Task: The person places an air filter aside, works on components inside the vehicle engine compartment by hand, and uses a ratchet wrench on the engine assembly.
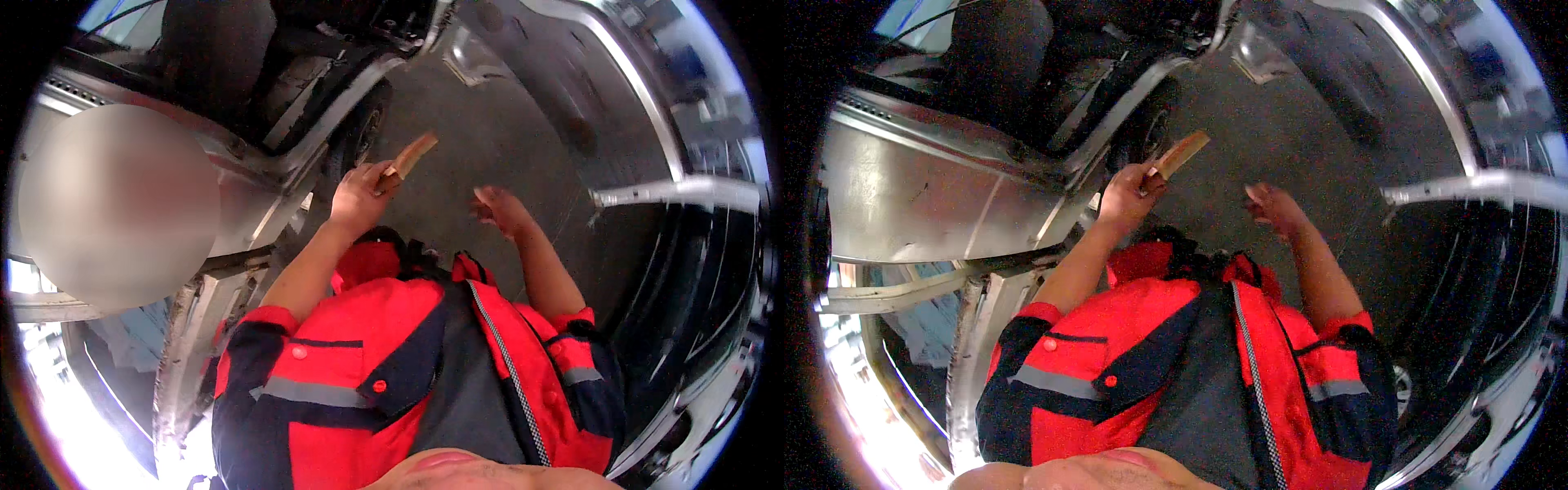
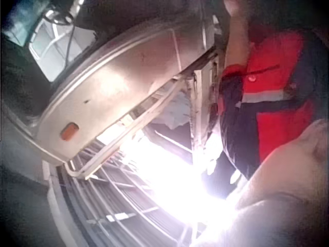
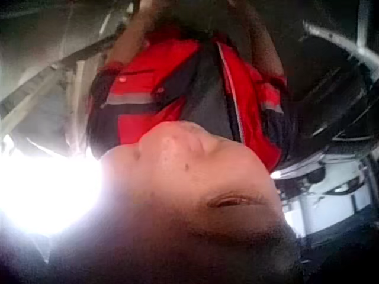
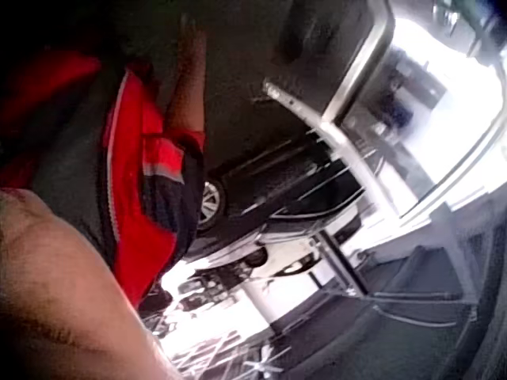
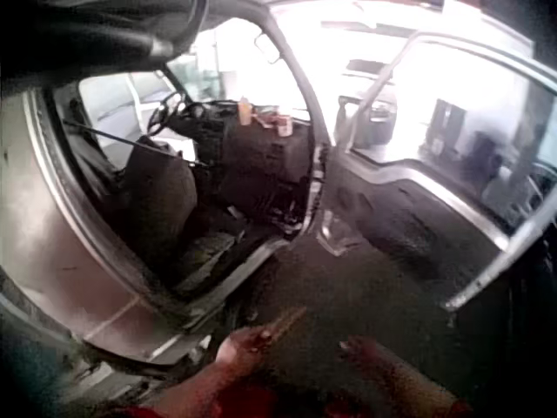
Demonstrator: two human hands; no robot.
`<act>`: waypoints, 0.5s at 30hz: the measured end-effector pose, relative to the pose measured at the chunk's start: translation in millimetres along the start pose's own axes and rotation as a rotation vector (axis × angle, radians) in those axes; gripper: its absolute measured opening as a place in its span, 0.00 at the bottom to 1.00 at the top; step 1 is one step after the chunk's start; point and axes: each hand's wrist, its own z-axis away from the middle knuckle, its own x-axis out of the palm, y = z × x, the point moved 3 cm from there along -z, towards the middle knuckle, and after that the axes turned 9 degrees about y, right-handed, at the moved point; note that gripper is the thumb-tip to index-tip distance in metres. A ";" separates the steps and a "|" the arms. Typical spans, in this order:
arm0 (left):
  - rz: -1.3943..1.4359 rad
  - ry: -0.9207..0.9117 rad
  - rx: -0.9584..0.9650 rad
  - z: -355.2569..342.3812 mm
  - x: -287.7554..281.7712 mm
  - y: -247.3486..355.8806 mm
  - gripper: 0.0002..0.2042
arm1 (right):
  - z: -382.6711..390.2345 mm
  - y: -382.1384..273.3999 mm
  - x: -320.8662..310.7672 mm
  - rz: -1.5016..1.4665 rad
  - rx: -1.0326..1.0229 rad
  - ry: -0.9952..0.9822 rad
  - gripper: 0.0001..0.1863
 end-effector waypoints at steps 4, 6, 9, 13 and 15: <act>-0.231 0.301 0.351 -65.5 12.8 22.1 0.21 | -55.3 -137.9 24.9 -0.258 -0.065 -0.247 0.25; -0.406 0.349 0.476 -100.6 15.4 26.6 0.23 | -78.6 -180.6 41.0 -0.318 -0.107 -0.218 0.25; -0.494 0.427 0.539 -147.5 40.8 19.6 0.22 | -107.5 -241.7 43.5 -0.337 -0.145 -0.127 0.21; -0.541 0.366 0.608 -228.9 55.2 28.7 0.23 | -166.0 -282.7 20.4 -0.275 -0.145 -0.066 0.17; -0.566 0.317 0.562 -256.0 58.5 31.0 0.22 | -195.6 -305.1 17.2 -0.265 -0.088 -0.007 0.17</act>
